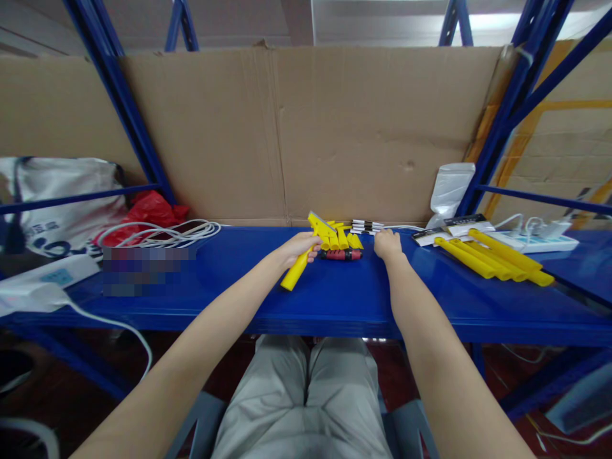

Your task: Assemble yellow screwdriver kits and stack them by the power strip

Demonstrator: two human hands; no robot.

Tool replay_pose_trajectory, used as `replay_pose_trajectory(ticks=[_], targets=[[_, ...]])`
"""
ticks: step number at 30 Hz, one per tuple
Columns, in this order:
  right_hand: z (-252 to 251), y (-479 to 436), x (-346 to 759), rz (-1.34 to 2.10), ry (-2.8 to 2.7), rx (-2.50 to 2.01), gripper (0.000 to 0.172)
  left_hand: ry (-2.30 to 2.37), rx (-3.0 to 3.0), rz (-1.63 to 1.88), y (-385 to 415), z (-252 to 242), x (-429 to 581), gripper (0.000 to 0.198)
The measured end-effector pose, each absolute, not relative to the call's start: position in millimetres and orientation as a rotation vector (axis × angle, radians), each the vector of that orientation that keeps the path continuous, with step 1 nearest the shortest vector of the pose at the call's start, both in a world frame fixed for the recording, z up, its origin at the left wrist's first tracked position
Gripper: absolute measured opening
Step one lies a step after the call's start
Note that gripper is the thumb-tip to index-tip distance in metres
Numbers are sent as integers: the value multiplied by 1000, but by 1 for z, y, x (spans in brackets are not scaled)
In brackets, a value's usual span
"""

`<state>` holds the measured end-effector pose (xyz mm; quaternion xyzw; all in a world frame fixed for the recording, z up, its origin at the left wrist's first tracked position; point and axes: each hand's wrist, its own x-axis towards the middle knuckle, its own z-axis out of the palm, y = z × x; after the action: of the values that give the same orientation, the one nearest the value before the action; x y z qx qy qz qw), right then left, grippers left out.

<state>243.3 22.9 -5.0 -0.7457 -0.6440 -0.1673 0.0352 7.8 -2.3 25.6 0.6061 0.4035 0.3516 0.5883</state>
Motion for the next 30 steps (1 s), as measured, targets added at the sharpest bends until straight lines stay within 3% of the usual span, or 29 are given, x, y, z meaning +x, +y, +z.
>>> replay_pose_trajectory(ticks=[20,30], targets=[[-3,29,245,-331,-1917,-2234,34,929,1375,824,-1,25,8,19],[11,32,216,190,-1549,-1468,18,910,1318,818,4,22,7,14]])
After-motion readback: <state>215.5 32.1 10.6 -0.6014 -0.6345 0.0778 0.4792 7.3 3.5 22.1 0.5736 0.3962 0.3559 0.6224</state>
